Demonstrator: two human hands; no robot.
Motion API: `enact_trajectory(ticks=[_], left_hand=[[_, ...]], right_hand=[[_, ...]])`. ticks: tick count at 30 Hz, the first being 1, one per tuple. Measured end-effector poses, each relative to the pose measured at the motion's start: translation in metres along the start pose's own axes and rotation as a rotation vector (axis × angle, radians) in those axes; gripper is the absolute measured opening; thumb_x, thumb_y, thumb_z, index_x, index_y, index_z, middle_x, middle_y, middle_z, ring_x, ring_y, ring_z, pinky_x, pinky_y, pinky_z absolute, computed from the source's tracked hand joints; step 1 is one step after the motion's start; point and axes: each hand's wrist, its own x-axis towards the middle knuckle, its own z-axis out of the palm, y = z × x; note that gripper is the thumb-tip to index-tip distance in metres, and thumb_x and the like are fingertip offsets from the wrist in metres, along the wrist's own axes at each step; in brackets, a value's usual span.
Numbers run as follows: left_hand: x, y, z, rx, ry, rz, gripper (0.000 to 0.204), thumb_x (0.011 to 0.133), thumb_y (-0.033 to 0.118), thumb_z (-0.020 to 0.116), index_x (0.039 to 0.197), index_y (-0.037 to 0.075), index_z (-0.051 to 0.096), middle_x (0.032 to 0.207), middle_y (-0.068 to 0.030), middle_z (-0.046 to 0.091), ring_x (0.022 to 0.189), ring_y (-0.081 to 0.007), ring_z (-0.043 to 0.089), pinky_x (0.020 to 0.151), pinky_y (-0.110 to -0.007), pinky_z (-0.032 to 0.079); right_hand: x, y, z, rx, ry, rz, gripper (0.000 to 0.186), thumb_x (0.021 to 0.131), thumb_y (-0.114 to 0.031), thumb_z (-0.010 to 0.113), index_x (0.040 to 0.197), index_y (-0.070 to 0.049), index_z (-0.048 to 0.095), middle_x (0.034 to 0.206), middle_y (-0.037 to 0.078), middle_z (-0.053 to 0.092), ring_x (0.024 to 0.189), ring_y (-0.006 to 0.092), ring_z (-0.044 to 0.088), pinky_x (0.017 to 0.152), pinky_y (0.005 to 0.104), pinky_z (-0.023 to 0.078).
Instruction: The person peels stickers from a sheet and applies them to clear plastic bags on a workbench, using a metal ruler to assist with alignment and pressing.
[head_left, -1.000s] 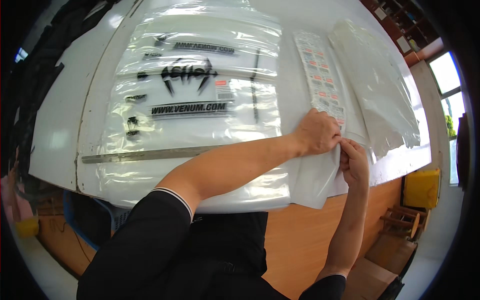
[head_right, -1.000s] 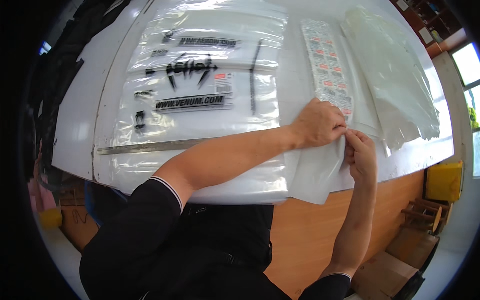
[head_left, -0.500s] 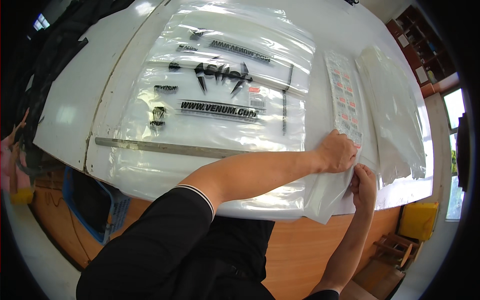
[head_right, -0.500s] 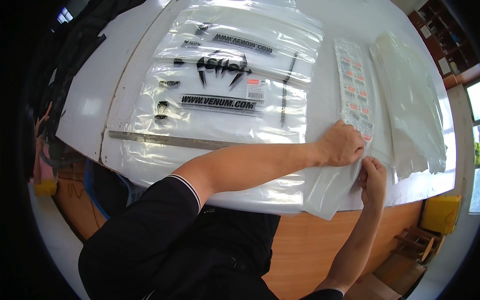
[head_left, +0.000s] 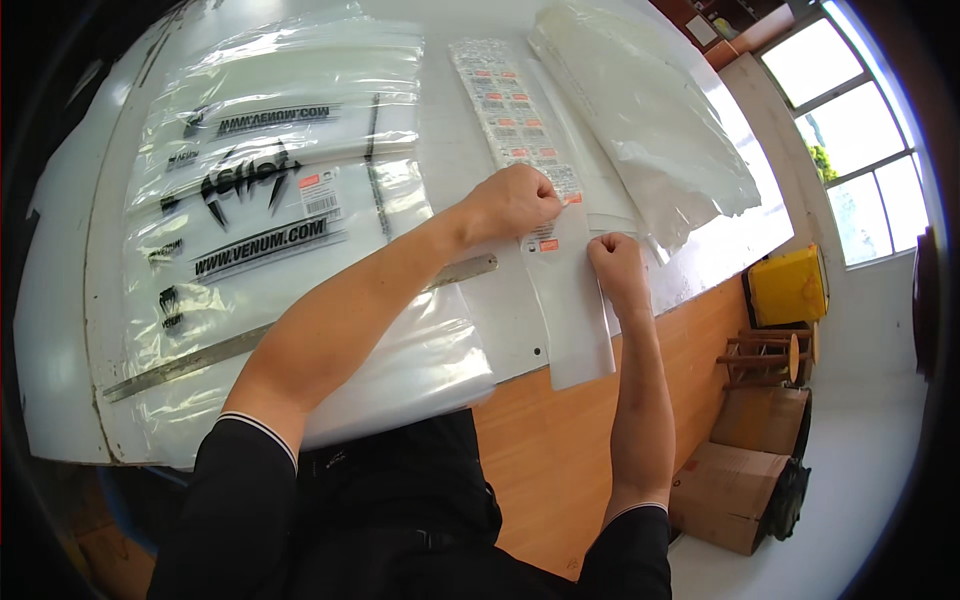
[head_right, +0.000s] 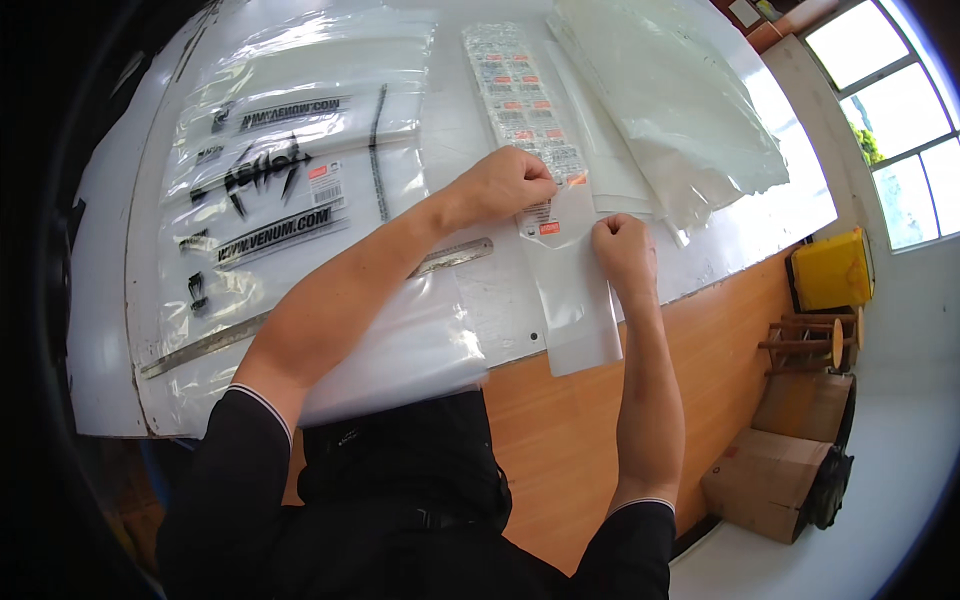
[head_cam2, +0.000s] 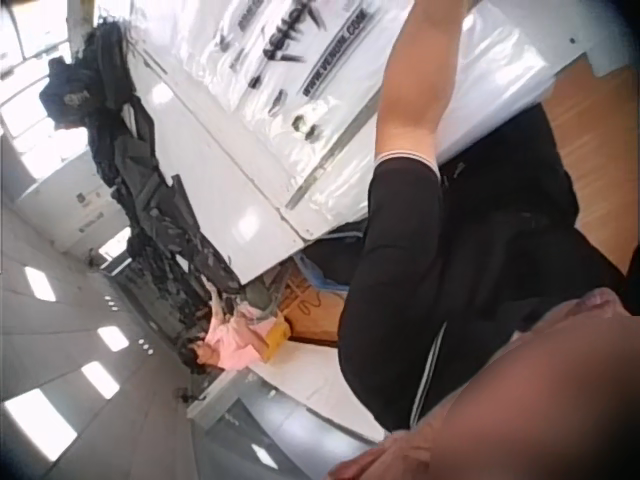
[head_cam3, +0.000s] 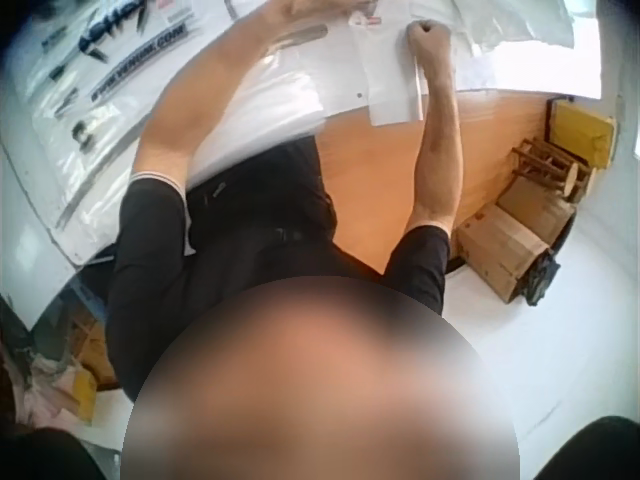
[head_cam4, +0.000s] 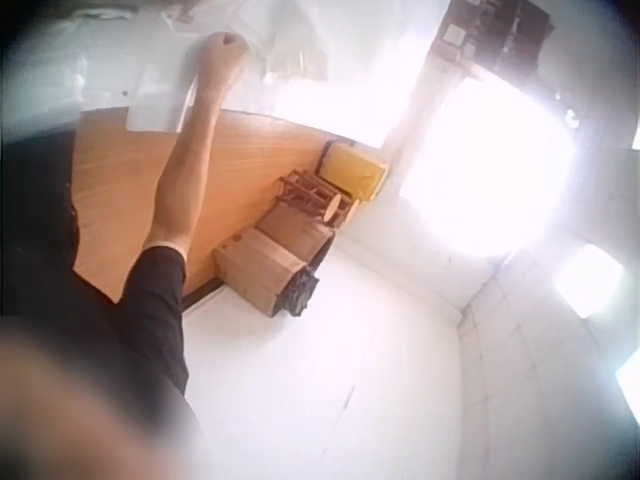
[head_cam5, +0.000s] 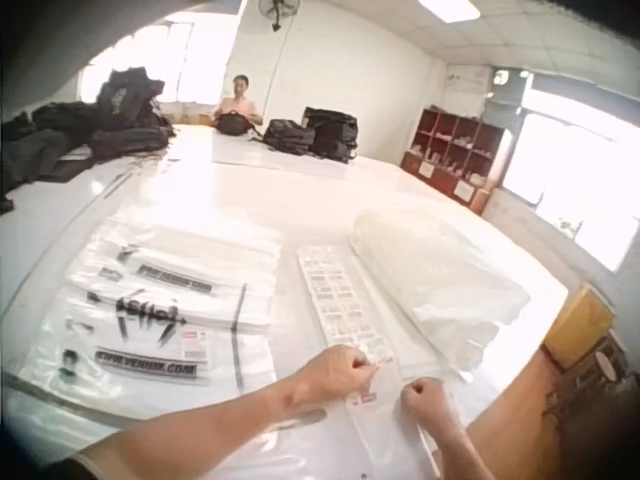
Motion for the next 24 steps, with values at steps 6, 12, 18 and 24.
enact_trajectory(ticks=[6,12,18,24], left_hand=[[-0.010,0.030,-0.019,-0.090,-0.110,0.005,0.024,0.090,0.022,0.069,0.094,0.000,0.075,0.086,-0.0021,0.069,0.081,-0.0095,0.059,0.075,-0.027,0.048],[-0.017,0.045,-0.016,-0.193,-0.204,0.113,0.021,0.094,0.020,0.068,0.101,0.002,0.074,0.090,0.0001,0.068,0.081,-0.0082,0.061,0.074,-0.025,0.048],[-0.034,0.064,-0.023,-0.340,-0.351,0.078,0.020,0.097,0.023,0.065,0.101,0.005,0.074,0.092,0.0011,0.070,0.076,-0.0063,0.060,0.071,-0.025,0.047],[-0.039,0.088,-0.055,0.029,-0.291,0.187,0.026,0.097,0.030,0.063,0.094,0.007,0.075,0.089,0.0021,0.070,0.077,-0.0089,0.057,0.074,-0.026,0.048]], right_hand=[[-0.003,0.003,-0.001,-0.036,0.026,0.013,0.027,0.087,-0.026,0.061,0.094,-0.003,0.074,0.089,0.013,0.074,0.086,0.0288,0.070,0.081,0.0402,0.053],[-0.020,0.004,0.002,-0.049,0.114,-0.049,0.027,0.089,-0.029,0.062,0.098,-0.007,0.073,0.096,0.011,0.073,0.092,0.0304,0.069,0.085,0.0424,0.052],[-0.030,-0.001,0.015,-0.022,0.238,-0.137,0.026,0.090,-0.032,0.064,0.097,-0.007,0.069,0.097,0.012,0.071,0.090,0.0346,0.067,0.085,0.0443,0.051],[-0.036,0.004,-0.001,0.760,-0.035,-0.221,0.031,0.104,-0.024,0.054,0.118,0.001,0.066,0.097,0.004,0.066,0.065,0.0075,0.053,0.060,0.0218,0.042]])
